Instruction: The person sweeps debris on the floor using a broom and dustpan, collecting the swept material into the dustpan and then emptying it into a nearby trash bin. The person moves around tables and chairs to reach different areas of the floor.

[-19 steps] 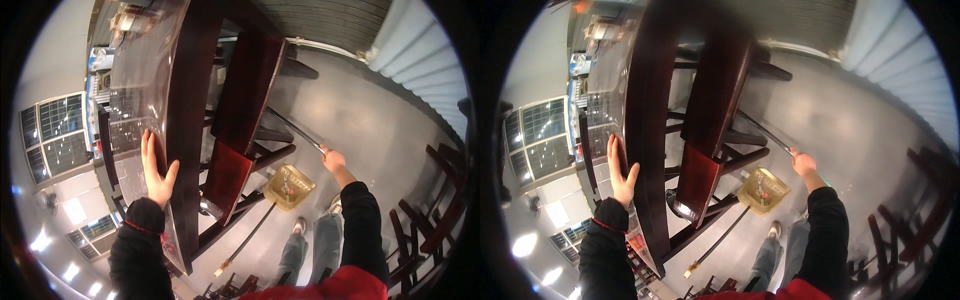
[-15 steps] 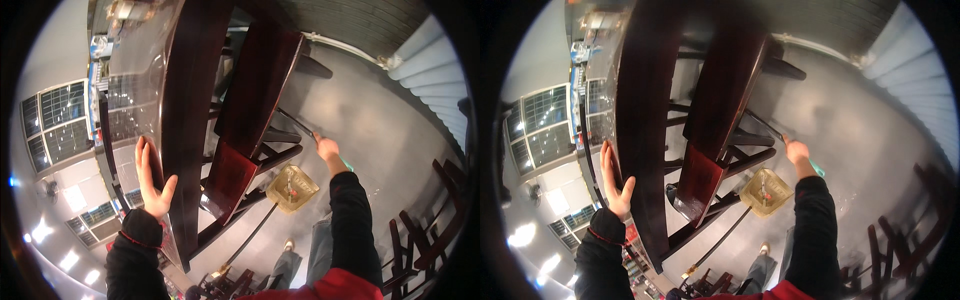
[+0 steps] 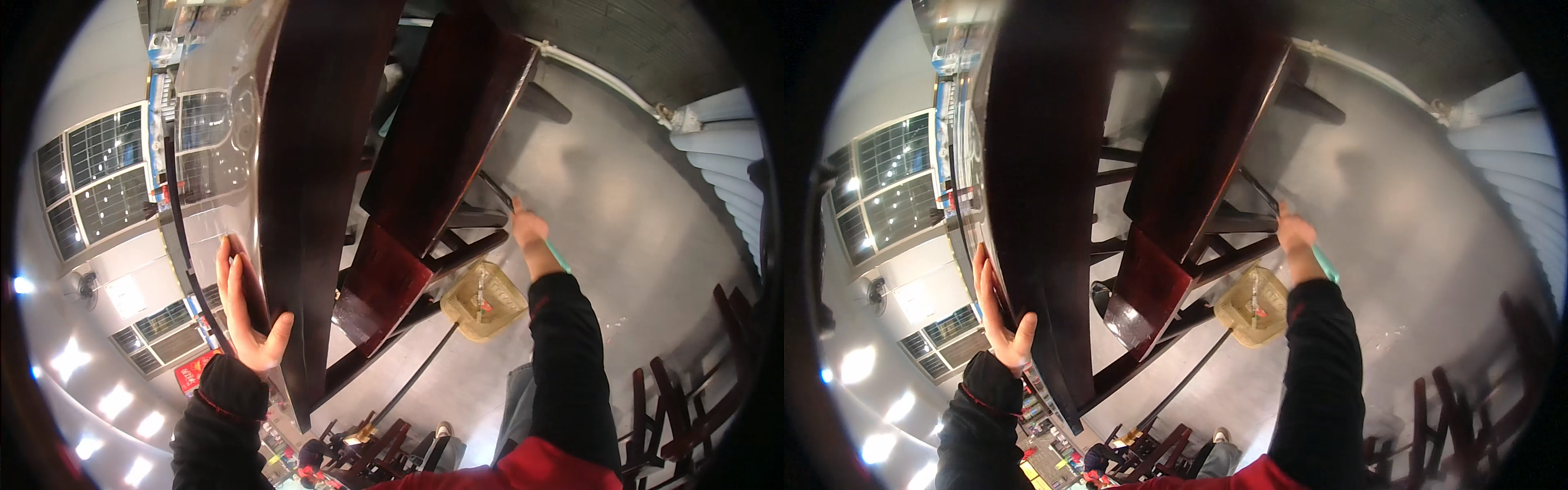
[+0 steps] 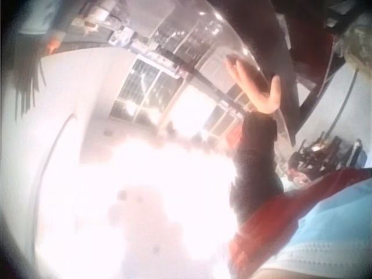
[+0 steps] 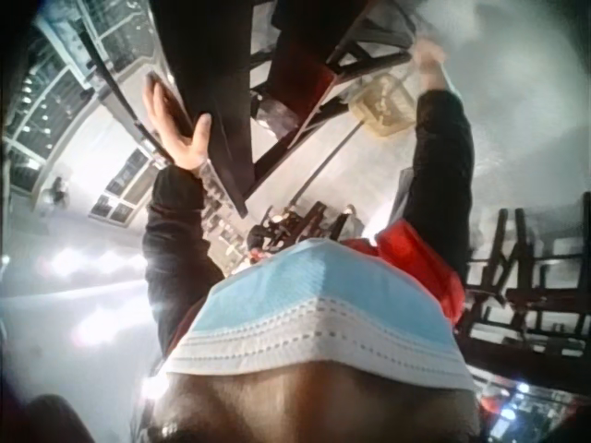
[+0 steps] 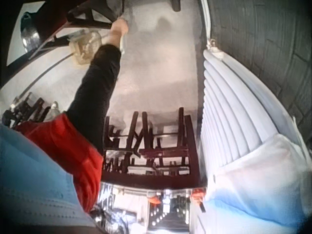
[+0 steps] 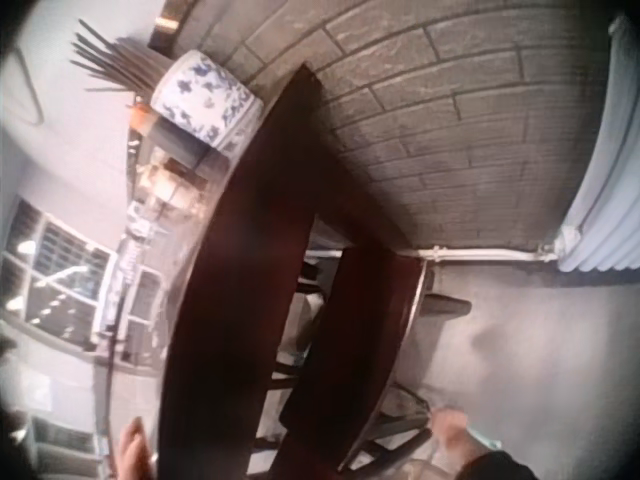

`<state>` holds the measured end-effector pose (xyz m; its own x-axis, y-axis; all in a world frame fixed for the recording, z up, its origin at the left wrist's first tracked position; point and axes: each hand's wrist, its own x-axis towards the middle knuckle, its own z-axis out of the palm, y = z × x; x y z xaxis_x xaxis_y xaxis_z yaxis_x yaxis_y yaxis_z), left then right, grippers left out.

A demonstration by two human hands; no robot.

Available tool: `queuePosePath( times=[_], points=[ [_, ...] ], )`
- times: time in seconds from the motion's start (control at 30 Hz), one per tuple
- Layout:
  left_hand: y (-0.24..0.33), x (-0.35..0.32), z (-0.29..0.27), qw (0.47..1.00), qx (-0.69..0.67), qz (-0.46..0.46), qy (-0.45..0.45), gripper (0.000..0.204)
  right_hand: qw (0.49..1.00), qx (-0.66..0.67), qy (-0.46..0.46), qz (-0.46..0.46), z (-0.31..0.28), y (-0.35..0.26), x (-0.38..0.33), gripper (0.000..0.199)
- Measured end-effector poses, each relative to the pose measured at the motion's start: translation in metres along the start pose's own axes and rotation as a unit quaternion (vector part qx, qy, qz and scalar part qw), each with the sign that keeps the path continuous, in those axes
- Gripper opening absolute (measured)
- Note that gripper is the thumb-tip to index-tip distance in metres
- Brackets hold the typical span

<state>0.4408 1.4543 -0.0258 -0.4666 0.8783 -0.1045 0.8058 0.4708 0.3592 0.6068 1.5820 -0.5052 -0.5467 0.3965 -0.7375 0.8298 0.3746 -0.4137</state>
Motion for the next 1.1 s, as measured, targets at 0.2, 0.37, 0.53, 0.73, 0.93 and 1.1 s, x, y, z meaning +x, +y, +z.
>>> queuePosePath(
  times=[0.2,0.37,0.53,0.73,0.93,1.1],
  points=[
    [0.006,-0.001,-0.002,0.998,0.055,0.012,0.025,0.071,0.993,-0.042,0.017,0.111,0.01,0.148,-0.176,0.044],
    [0.007,0.001,0.002,0.997,0.017,0.049,0.05,0.069,0.957,-0.014,-0.051,0.284,0.01,0.239,-0.379,0.044],
    [0.016,-0.005,0.0,0.997,0.049,0.02,0.058,0.066,0.928,0.007,-0.003,0.374,-0.015,0.263,-0.583,0.042],
    [0.024,-0.007,-0.006,0.993,0.078,0.039,0.083,0.066,0.914,0.042,0.083,0.396,-0.037,0.241,-0.674,0.04],
    [0.027,-0.013,-0.008,0.989,0.081,0.053,0.11,0.063,0.963,-0.035,0.092,0.252,-0.054,0.233,-0.509,0.038],
    [0.027,-0.017,-0.003,0.986,0.06,0.092,0.123,0.059,0.988,0.035,0.092,0.12,-0.095,0.181,-0.355,0.036]
  ],
)
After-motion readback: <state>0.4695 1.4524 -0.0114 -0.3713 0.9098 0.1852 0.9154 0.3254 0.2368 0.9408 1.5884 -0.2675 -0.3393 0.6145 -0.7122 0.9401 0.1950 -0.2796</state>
